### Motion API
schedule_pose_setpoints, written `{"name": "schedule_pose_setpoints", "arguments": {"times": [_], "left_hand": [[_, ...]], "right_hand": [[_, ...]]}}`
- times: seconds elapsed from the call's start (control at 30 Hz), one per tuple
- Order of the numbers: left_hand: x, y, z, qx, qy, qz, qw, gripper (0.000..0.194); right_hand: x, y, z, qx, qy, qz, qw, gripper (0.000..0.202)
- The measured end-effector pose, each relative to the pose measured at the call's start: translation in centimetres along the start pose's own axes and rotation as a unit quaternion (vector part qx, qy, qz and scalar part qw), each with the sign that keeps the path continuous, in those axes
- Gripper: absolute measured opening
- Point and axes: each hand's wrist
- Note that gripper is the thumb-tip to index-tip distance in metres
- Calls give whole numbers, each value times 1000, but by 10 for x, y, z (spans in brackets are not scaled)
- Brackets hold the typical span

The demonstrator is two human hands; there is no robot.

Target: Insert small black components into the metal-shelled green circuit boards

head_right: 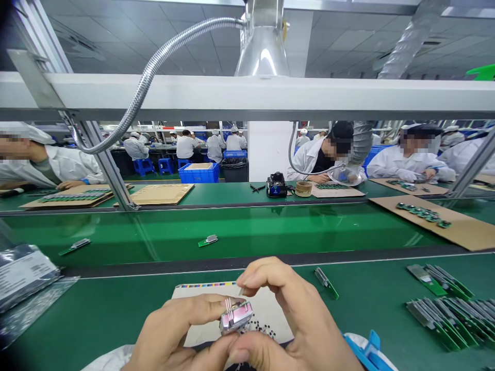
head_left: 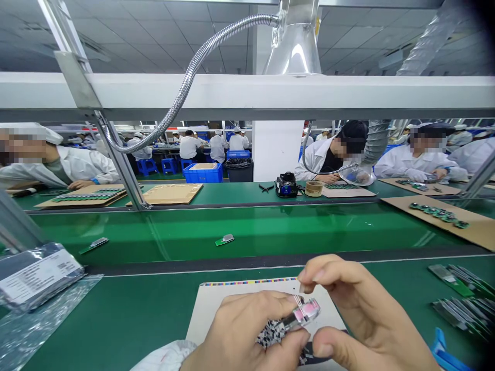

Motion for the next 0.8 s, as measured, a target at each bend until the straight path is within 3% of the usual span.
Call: {"name": "schedule_pose_setpoints", "arguments": {"times": [0.1,0.2,0.27,0.33,0.37,0.43,0.5,0.6,0.7,0.8], "left_hand": [[-1,-2,4,27,-19,-13,999,33],[1,5,16,96,-77,45,991,32],[4,14,34,155,-107,83,979,35],[9,24,64,208,-102,70,970,33],[11,27,83,229,-89,54,968,30],[13,30,126,267,-36,26,963,28],[12,26,169,303,65,38,950,30],[5,16,221,316,105,62,941,28],[-8,6,250,318,112,96,937,29],[-20,-2,262,321,103,135,932,31]], "right_hand": [[9,3,-8,-24,-78,68,994,14],[14,10,-16,-18,-102,82,991,13],[23,16,-26,-34,-115,60,991,17],[41,21,-42,-90,-176,36,980,25],[53,23,-54,-136,-242,39,960,29],[79,26,-81,-248,-378,97,887,24],[102,25,-111,-315,-430,127,836,21],[119,22,-153,-401,-487,193,752,19],[117,17,-182,-440,-504,251,700,14],[112,14,-195,-451,-503,291,678,13]]}}
Point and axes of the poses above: each hand's wrist, its own y-axis towards the middle knuckle, its own x-axis out of the back of the hand, z = x × y, and after that the axes turned 13 degrees about -y, right-handed
